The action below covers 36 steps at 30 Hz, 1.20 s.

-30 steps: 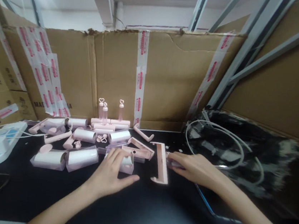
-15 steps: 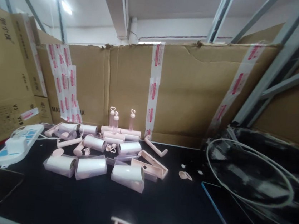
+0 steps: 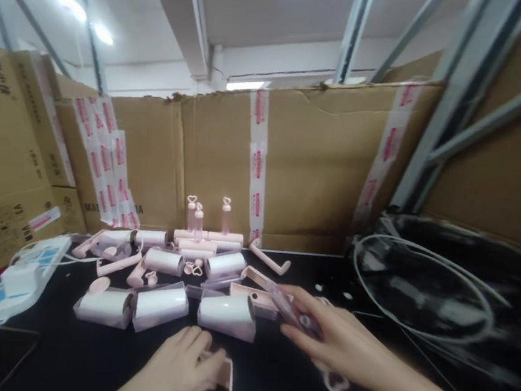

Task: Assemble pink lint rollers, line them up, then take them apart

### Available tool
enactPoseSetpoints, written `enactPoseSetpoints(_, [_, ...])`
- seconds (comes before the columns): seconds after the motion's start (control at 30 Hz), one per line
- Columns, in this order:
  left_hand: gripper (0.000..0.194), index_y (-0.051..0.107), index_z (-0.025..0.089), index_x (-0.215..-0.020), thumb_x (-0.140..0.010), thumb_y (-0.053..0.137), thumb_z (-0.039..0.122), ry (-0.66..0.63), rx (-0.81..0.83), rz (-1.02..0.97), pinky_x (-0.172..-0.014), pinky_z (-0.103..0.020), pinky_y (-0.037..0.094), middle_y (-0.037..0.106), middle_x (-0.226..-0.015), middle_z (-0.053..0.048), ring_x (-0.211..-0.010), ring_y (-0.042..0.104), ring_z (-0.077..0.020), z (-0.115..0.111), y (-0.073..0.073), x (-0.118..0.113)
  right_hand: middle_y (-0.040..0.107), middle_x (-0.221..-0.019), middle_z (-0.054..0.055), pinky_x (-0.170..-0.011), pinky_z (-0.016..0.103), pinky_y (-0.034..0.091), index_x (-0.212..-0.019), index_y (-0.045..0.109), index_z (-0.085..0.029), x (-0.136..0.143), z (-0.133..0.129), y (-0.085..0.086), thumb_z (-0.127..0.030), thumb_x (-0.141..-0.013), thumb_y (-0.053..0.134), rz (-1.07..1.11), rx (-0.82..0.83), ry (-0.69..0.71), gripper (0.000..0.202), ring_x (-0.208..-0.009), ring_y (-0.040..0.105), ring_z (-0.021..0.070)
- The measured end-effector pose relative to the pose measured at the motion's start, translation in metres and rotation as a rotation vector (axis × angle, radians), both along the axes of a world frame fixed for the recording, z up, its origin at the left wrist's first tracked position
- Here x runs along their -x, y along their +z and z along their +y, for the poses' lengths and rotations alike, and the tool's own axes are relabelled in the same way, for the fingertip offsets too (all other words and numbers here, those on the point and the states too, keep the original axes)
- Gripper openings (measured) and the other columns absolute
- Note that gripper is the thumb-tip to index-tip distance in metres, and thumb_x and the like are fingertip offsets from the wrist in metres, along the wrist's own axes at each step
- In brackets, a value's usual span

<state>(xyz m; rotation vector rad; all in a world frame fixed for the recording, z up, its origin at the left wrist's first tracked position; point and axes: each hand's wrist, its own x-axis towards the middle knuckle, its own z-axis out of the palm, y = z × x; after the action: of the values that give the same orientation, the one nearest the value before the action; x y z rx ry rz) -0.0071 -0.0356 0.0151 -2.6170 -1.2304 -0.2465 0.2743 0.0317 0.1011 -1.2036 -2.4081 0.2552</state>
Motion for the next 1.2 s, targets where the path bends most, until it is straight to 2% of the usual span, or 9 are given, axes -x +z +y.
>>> enactPoseSetpoints(0.17, [0.06,0.037,0.023,-0.131,-0.079,0.065,0.029,0.077,-0.081,-0.132,-0.08,-0.044,0.051,0.056,-0.113,-0.01,-0.098,0.057,-0.0288,0.023,-0.015,-0.003,0.067,-0.086,0.001,-0.053,0.023,0.045,-0.112,0.056,-0.022,0.012,0.009,0.006,-0.049,-0.082,0.053,0.196,0.158,0.02,0.04,-0.054,0.059,0.0125])
enactPoseSetpoints(0.37, [0.088,0.03,0.017,-0.13,-0.065,0.064,0.066,0.042,0.155,-0.701,-0.097,-0.054,0.038,0.045,-0.124,-0.018,-0.115,0.045,-0.0338,0.009,-0.005,0.0,0.067,-0.081,0.001,-0.056,0.021,0.043,-0.114,0.056,-0.02,0.031,-0.001,0.005,-0.031,-0.079,0.063,-0.084,-0.191,0.192,0.037,-0.065,0.063,0.014])
enactPoseSetpoints(0.53, [0.092,0.025,0.016,-0.133,-0.068,0.046,0.078,-0.078,0.893,-1.234,-0.069,-0.036,0.049,0.054,-0.103,-0.012,-0.079,0.059,-0.0201,0.007,0.036,-0.01,0.066,-0.079,0.002,-0.049,0.025,0.039,-0.107,0.058,-0.015,0.054,-0.022,0.007,-0.011,-0.088,0.044,-0.416,-0.747,0.613,0.023,-0.055,0.058,0.0133])
enactPoseSetpoints(0.6, [0.091,0.033,0.018,-0.13,-0.061,0.068,0.065,-0.115,1.232,-1.215,-0.067,-0.03,0.048,0.055,-0.105,-0.01,-0.075,0.059,-0.0159,0.009,0.05,-0.015,0.066,-0.078,0.003,-0.048,0.026,0.037,-0.105,0.059,-0.013,0.059,-0.032,0.012,-0.01,-0.09,0.039,-0.431,-0.814,0.707,0.025,-0.053,0.056,0.0123])
enactPoseSetpoints(0.7, [0.074,0.048,0.017,-0.118,-0.056,0.084,0.035,-0.097,1.405,-1.101,-0.065,-0.023,0.046,0.057,-0.093,-0.003,-0.069,0.057,-0.0097,0.005,0.06,-0.015,0.067,-0.092,0.006,-0.049,0.026,0.039,-0.115,0.056,-0.013,0.053,-0.041,0.023,-0.02,-0.092,0.042,-0.36,-0.833,0.669,0.027,-0.057,0.058,0.0129])
enactPoseSetpoints(0.77, [0.055,0.05,0.016,-0.116,-0.069,0.075,0.031,-0.083,1.456,-1.051,-0.058,-0.021,0.045,0.056,-0.084,0.0,-0.061,0.056,-0.0081,-0.003,0.064,-0.011,0.066,-0.096,0.008,-0.052,0.026,0.041,-0.118,0.053,-0.015,0.041,-0.043,0.03,-0.041,-0.09,0.05,-0.251,-0.742,0.527,0.038,-0.063,0.061,0.0152])
enactPoseSetpoints(0.87, [0.043,0.046,0.017,-0.116,-0.078,0.063,0.026,-0.07,1.421,-0.996,-0.058,-0.022,0.046,0.057,-0.086,-0.001,-0.062,0.059,-0.0098,-0.018,0.071,-0.008,0.065,-0.078,0.001,-0.052,0.022,0.041,-0.106,0.055,-0.02,0.027,-0.045,0.035,-0.062,-0.076,0.057,-0.093,-0.29,0.368,0.051,-0.059,0.061,0.013])
enactPoseSetpoints(1.03, [0.018,0.048,0.02,-0.098,-0.081,0.052,0.024,0.053,0.92,-0.576,-0.063,-0.024,0.044,0.061,-0.084,-0.002,-0.072,0.059,-0.016,-0.035,0.078,-0.023,0.061,-0.073,-0.003,-0.056,0.019,0.04,-0.086,0.047,-0.02,0.034,-0.057,0.03,-0.049,-0.082,0.058,0.118,0.44,0.289,0.032,-0.06,0.055,0.01])
enactPoseSetpoints(1.2, [0.024,0.045,0.017,-0.11,-0.087,0.037,0.017,0.204,0.482,-0.233,-0.066,-0.033,0.047,0.062,-0.093,-0.012,-0.082,0.062,-0.0272,-0.043,0.054,-0.044,0.057,-0.06,-0.001,-0.058,0.021,0.039,-0.071,0.047,-0.017,0.046,-0.07,0.015,-0.055,-0.082,0.054,0.283,0.883,0.248,0.039,-0.059,0.05,0.011])
